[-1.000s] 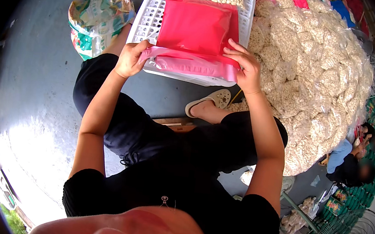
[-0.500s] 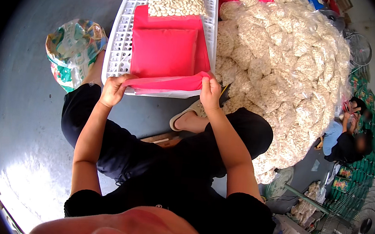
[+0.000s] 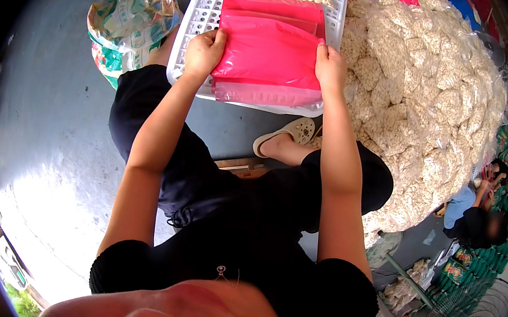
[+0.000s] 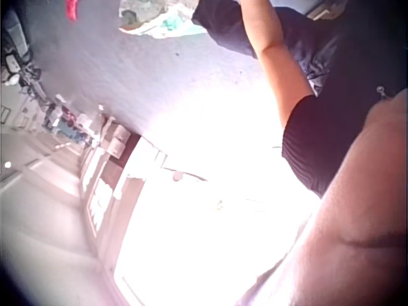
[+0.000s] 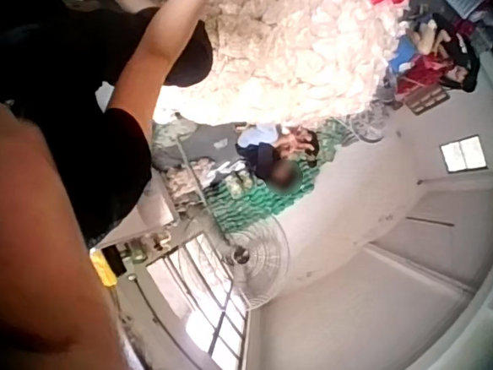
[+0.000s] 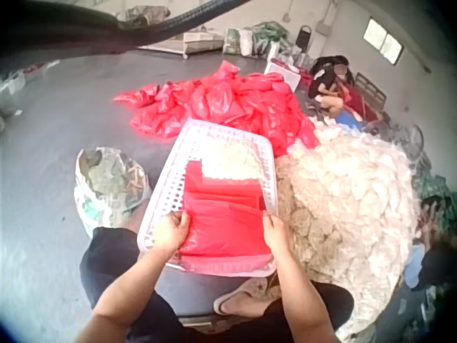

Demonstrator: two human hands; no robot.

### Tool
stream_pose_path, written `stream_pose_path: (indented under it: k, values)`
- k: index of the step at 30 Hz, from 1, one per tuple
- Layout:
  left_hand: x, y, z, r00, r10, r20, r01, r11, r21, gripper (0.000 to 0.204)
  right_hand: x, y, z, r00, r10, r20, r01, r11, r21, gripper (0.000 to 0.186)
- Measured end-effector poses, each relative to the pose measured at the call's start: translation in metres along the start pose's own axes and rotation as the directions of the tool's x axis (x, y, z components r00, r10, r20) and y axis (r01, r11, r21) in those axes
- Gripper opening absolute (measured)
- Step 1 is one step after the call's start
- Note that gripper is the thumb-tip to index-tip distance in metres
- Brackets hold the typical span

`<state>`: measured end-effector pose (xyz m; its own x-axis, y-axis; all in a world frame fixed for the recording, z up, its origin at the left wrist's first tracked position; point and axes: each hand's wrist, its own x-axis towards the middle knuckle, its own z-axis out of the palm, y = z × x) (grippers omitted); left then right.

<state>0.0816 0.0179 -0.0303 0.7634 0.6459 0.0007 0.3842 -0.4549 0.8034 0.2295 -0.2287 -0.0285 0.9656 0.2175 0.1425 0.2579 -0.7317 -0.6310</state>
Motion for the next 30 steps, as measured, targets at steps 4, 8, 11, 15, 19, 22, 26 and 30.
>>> stream_pose_path:
  k: [4, 8, 11, 15, 19, 22, 26, 30]
  values:
    - [-0.003, 0.004, -0.012, 0.990, -0.011, 0.143, -0.036, 0.946, 0.321, 0.044, -0.006, -0.005, 0.009, 0.997, 0.020, 0.079, -0.003, 0.978, -0.208, 0.047]
    - [-0.002, 0.004, -0.021, 0.979, -0.026, 0.201, -0.082, 0.857, 0.509, 0.040, 0.000, -0.022, 0.001, 0.973, 0.053, 0.225, 0.065, 0.871, -0.488, 0.046]
    - [-0.005, 0.004, -0.020, 0.974, 0.219, 0.063, -0.212, 0.775, 0.596, 0.033, 0.020, -0.038, -0.012, 0.979, -0.088, 0.182, 0.174, 0.823, -0.540, 0.048]
    - [-0.025, 0.009, -0.005, 0.922, 0.263, 0.286, -0.388, 0.636, 0.667, 0.049, 0.038, -0.069, 0.007, 0.821, -0.540, 0.187, 0.570, 0.795, -0.206, 0.064]
    - [-0.019, 0.010, -0.005, 0.928, 0.153, 0.339, -0.338, 0.727, 0.598, 0.052, 0.054, -0.082, 0.036, 0.747, -0.419, 0.515, 0.622, 0.715, -0.320, 0.075]
    - [-0.018, 0.006, 0.000, 0.945, 0.041, 0.326, -0.238, 0.769, 0.593, 0.049, 0.067, -0.115, 0.026, 0.652, -0.302, 0.696, 0.607, 0.757, -0.240, 0.060]
    - [-0.015, -0.007, -0.007, 0.960, 0.005, 0.280, -0.150, 0.854, 0.498, 0.043, 0.092, -0.190, 0.014, 0.315, -0.422, 0.850, 0.905, 0.403, -0.135, 0.045]
    - [-0.013, -0.010, -0.005, 0.983, 0.122, 0.137, -0.165, 0.915, 0.369, 0.033, 0.169, -0.291, -0.055, 0.312, -0.861, 0.402, 0.927, 0.182, -0.329, 0.034]
